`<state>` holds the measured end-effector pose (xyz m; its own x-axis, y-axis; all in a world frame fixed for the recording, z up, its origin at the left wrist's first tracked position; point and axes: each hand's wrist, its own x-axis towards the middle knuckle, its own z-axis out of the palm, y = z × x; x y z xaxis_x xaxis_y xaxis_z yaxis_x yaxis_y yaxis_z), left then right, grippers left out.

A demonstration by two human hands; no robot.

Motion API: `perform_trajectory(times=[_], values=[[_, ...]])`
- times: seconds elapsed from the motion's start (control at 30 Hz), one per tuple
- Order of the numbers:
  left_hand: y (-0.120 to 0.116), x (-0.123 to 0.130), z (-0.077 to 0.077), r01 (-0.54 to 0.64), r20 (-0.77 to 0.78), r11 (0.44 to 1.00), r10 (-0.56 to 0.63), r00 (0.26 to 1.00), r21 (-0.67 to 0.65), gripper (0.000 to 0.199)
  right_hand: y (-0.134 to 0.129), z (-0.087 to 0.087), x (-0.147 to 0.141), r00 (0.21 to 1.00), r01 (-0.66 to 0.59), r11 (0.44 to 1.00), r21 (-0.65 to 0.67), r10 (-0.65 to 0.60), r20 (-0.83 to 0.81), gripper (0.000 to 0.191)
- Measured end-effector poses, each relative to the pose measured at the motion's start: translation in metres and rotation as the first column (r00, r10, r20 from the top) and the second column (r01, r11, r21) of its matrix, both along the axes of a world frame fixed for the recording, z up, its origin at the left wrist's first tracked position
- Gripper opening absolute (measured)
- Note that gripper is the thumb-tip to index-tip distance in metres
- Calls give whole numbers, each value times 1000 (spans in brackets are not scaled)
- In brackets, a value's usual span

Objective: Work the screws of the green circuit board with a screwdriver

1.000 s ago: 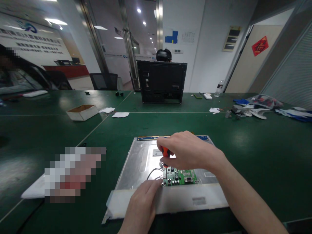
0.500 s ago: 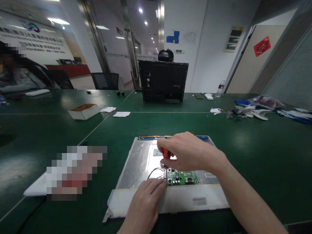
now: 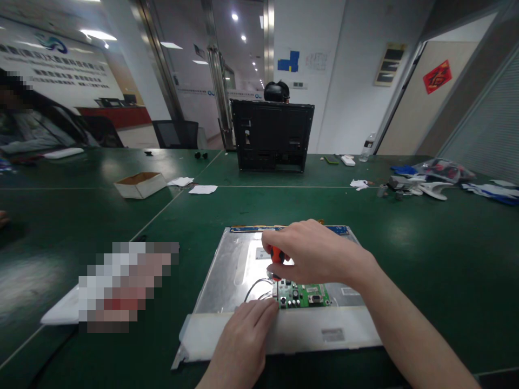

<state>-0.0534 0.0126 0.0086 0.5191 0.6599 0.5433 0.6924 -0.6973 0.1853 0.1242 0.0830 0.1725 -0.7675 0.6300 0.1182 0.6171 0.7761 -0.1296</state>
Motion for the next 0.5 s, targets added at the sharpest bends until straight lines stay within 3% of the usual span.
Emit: perform_trajectory(times=[0.2, 0.5], values=[[-1, 0, 3, 0, 28, 998, 2, 1000, -66, 48, -1, 0, 1, 1000, 7, 1000, 8, -7, 7, 14], [-1, 0, 3, 44, 40, 998, -42, 998, -41, 43, -1, 1, -3, 1000, -23, 999, -38, 23, 9, 12]])
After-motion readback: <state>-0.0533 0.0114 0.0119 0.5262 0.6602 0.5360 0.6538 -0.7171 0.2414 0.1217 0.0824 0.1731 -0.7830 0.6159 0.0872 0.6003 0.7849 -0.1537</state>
